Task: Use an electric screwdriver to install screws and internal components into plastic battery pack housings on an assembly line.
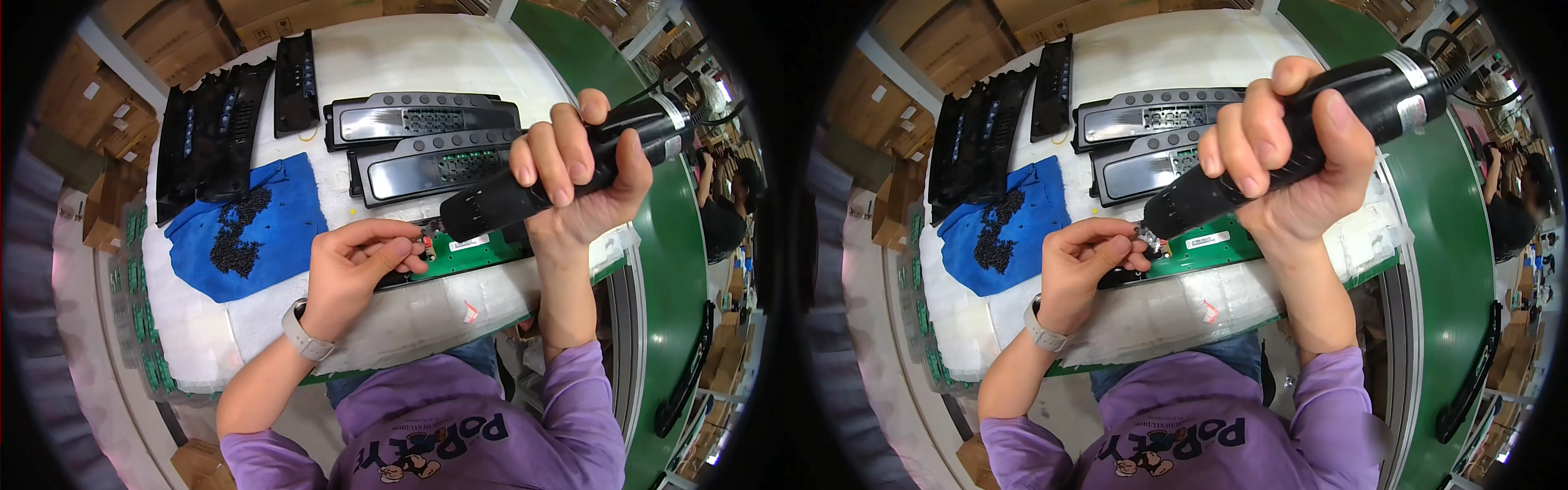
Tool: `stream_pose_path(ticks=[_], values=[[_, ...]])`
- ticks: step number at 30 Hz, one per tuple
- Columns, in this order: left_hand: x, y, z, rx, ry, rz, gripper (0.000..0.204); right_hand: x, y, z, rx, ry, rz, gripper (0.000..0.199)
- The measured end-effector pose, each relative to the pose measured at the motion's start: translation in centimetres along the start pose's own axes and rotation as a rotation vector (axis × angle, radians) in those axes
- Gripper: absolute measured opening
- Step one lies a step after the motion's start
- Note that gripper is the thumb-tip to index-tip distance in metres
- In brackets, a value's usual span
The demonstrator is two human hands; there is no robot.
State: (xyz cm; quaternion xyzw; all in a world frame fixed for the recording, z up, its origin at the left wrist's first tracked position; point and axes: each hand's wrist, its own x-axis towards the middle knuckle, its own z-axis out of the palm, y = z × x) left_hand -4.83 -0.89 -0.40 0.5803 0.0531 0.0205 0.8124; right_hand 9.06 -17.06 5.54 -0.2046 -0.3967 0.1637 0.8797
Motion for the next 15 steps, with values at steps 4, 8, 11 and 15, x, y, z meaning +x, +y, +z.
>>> stream_pose_path(ticks=[4,8,11,15], values=[[0.1,0.3,0.3,0.019,0.014,-0.005,0.015,0.0,0.0,0.1,-0.007,-0.010,0.022,0.030],[0.0,0.1,0.3,0.050,0.026,-0.034,0.017,-0.2,0.1,0.7,-0.018,0.082,0.060,0.026],[-0.3,-0.4,0.8,0.138,0.046,0.032,0.016,-0.1,0.3,1.3,-0.085,0.197,0.122,0.023],[-0.2,-0.2,1.0,0.141,0.059,0.031,0.014,-0.1,0.1,1.6,-0.081,0.237,0.095,0.021]])
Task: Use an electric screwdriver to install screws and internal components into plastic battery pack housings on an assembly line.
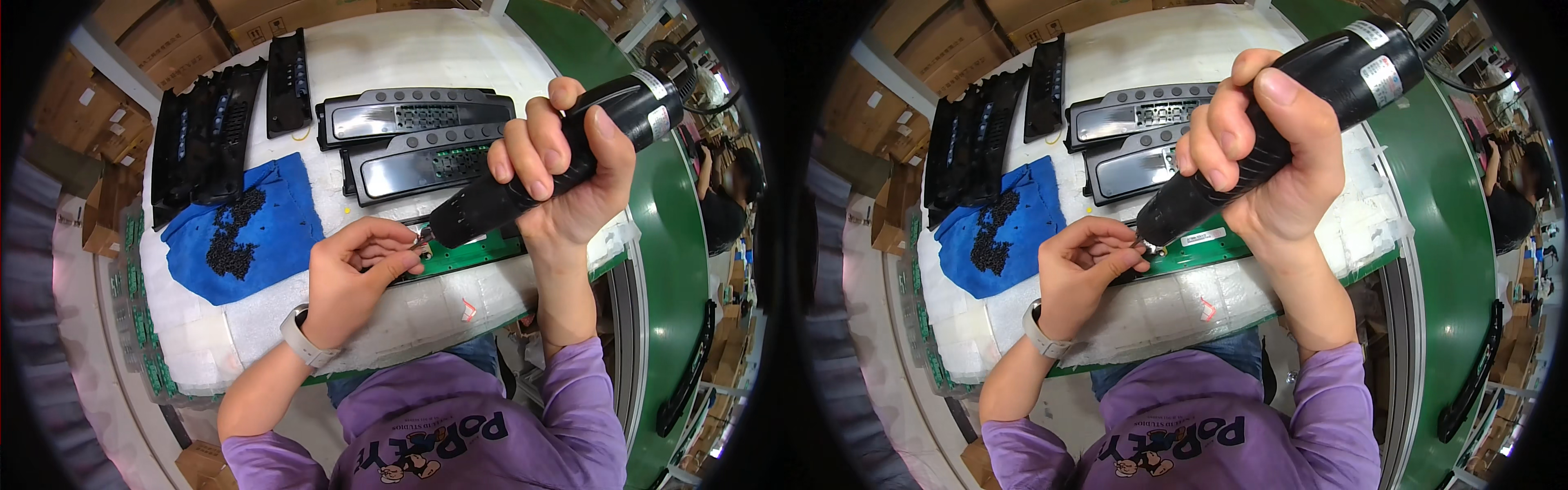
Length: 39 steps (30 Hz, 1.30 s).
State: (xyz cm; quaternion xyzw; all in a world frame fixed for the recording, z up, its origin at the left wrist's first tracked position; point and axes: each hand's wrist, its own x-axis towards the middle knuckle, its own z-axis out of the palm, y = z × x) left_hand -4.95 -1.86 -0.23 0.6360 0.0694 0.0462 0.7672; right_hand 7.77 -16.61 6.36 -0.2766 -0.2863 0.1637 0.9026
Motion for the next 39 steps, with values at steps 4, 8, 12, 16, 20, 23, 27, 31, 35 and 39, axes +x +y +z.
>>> stream_pose_path(ticks=[4,8,12,16,20,23,27,31,35,39], values=[[0.4,-0.1,-0.5,-0.043,-0.007,-0.045,0.014,-0.1,-0.2,-0.1,-0.023,-0.010,-0.021,0.021],[0.4,-0.3,-0.7,-0.064,-0.044,-0.060,0.012,-0.1,0.3,-0.1,0.000,-0.038,0.012,0.021],[0.3,0.1,-0.6,-0.059,-0.055,-0.070,0.010,-0.1,0.0,-0.3,-0.003,-0.065,0.029,0.021],[-0.1,0.8,-0.3,-0.027,-0.072,-0.060,0.016,0.1,-0.5,-0.1,0.044,0.008,0.068,0.021],[-0.2,0.6,0.2,-0.051,-0.055,0.049,0.018,0.1,-1.1,-0.1,0.104,0.059,0.072,0.020],[0.4,0.0,-0.5,-0.020,0.055,0.074,0.015,-0.3,-1.5,-0.2,-0.165,-0.234,0.076,0.024],[0.9,-0.8,-1.4,-0.293,-0.009,0.092,0.016,-1.6,-0.9,0.9,-0.305,-0.172,0.187,0.022],[0.6,-0.5,-0.7,-0.286,-0.078,0.111,0.012,-1.9,-0.8,1.1,-0.447,-0.094,0.245,0.023],[0.5,-0.8,-0.5,-0.202,-0.100,0.095,0.013,-1.9,-0.8,0.9,-0.469,-0.105,0.238,0.024],[0.5,-0.6,-0.1,-0.140,-0.054,0.081,0.014,-1.9,-0.7,0.9,-0.500,-0.118,0.202,0.024]])
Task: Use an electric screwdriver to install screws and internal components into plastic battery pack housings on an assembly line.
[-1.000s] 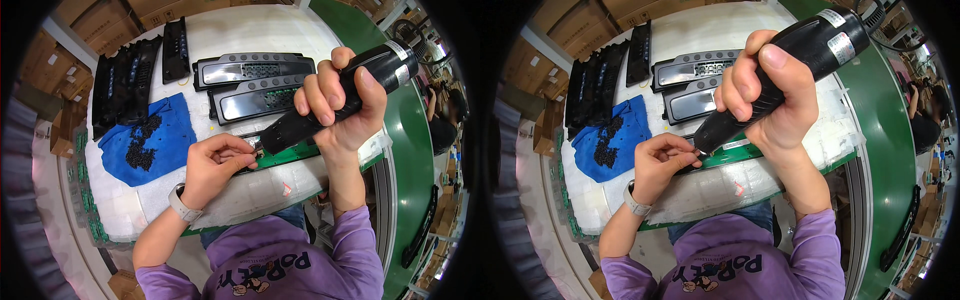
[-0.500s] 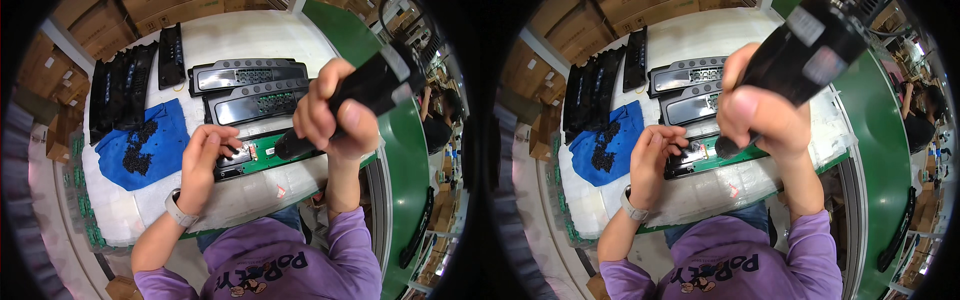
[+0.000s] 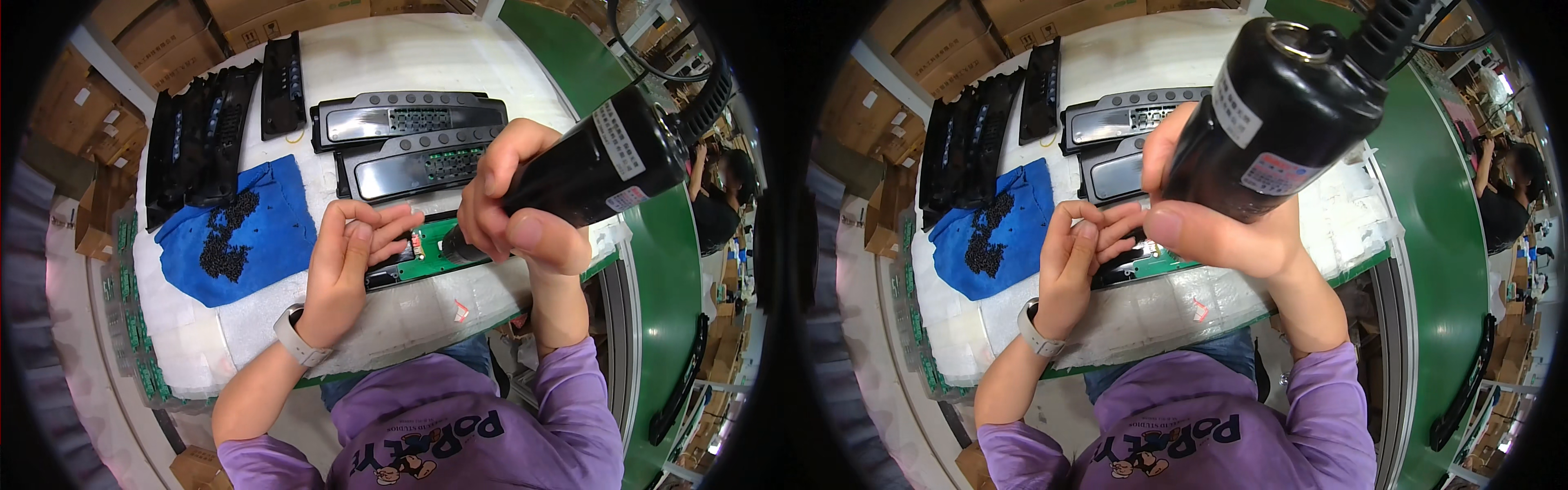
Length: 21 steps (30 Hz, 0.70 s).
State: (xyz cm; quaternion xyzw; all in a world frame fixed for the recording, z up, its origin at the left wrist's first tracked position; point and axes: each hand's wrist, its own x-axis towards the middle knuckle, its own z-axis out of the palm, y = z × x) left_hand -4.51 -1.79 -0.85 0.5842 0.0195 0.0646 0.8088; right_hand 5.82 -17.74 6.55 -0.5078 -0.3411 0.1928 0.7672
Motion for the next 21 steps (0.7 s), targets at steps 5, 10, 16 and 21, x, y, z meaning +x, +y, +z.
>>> stream_pose_path(ticks=[5,10,16,21], values=[[0.0,0.4,-1.4,-0.031,-0.014,-0.105,0.014,-0.1,0.2,0.6,-0.013,-0.036,0.003,0.026],[0.0,-0.2,-1.6,-0.215,-0.042,-0.187,0.013,0.1,0.6,1.5,-0.058,-0.075,0.038,0.032],[0.2,-0.4,-0.6,-0.077,-0.011,-0.144,0.013,-0.4,1.0,1.3,-0.089,-0.053,-0.017,0.034],[0.2,-0.4,-0.6,-0.085,0.047,-0.193,0.016,-0.2,0.6,0.6,-0.017,-0.107,-0.021,0.034]])
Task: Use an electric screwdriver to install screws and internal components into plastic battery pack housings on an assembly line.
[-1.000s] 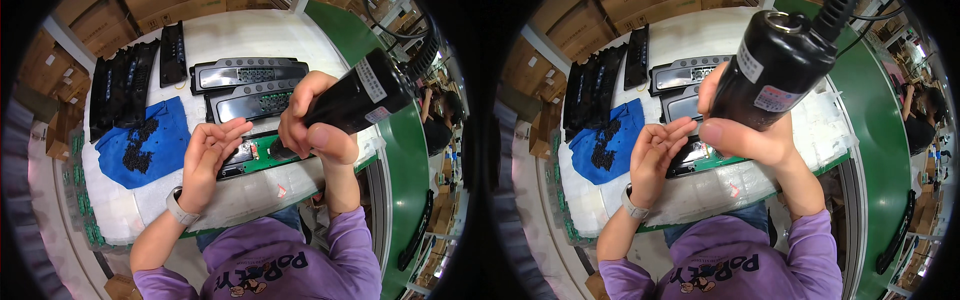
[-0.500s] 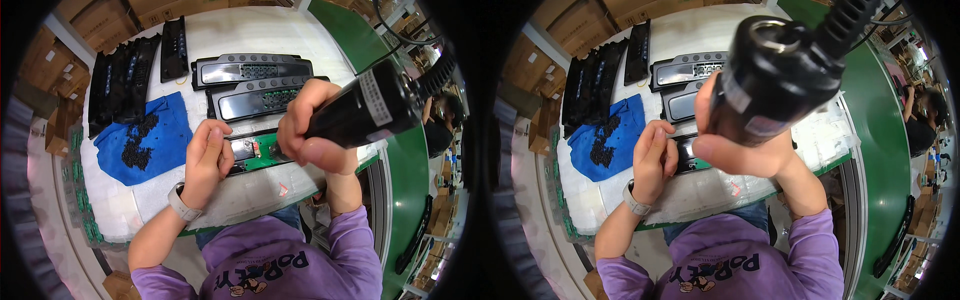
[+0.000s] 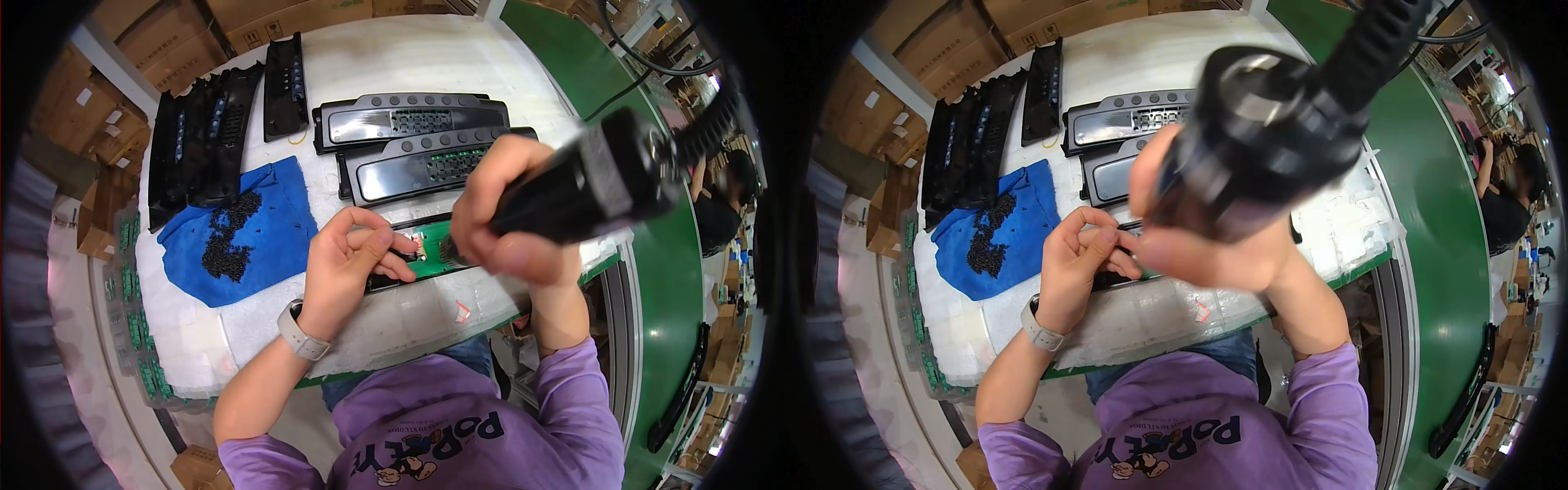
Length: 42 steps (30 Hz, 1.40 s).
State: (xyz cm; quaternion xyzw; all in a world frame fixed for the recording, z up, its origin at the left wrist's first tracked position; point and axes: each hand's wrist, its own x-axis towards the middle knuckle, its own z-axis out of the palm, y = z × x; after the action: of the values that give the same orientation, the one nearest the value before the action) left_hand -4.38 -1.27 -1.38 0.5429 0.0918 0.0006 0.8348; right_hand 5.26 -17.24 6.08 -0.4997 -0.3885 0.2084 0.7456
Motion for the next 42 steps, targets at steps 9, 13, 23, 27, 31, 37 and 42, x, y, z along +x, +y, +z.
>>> stream_pose_path(ticks=[9,13,23,27,31,37,42], values=[[-0.8,0.6,0.6,0.146,0.027,0.021,0.014,0.9,0.3,-3.2,0.489,-0.033,-0.396,0.032],[-0.7,0.3,0.6,0.225,0.026,0.080,0.009,0.8,0.6,-3.3,0.493,-0.041,-0.398,0.032],[-0.6,0.0,0.3,0.209,-0.023,0.043,0.006,0.6,0.6,-2.3,0.479,-0.015,-0.337,0.030],[-0.7,0.1,0.2,0.173,-0.027,0.003,0.012,0.4,0.7,-1.7,0.507,0.096,-0.336,0.030],[-0.5,0.6,0.7,0.575,-0.144,0.307,0.032,0.7,0.1,-2.0,0.561,0.072,-0.237,0.030],[-0.2,0.1,1.0,1.312,-0.265,0.709,0.045,-0.6,-1.3,-2.2,0.199,-0.157,-0.101,0.036],[0.0,-0.3,0.8,1.314,-0.247,0.731,0.040,-0.8,-1.3,-2.1,-0.052,-0.202,-0.032,0.033]])
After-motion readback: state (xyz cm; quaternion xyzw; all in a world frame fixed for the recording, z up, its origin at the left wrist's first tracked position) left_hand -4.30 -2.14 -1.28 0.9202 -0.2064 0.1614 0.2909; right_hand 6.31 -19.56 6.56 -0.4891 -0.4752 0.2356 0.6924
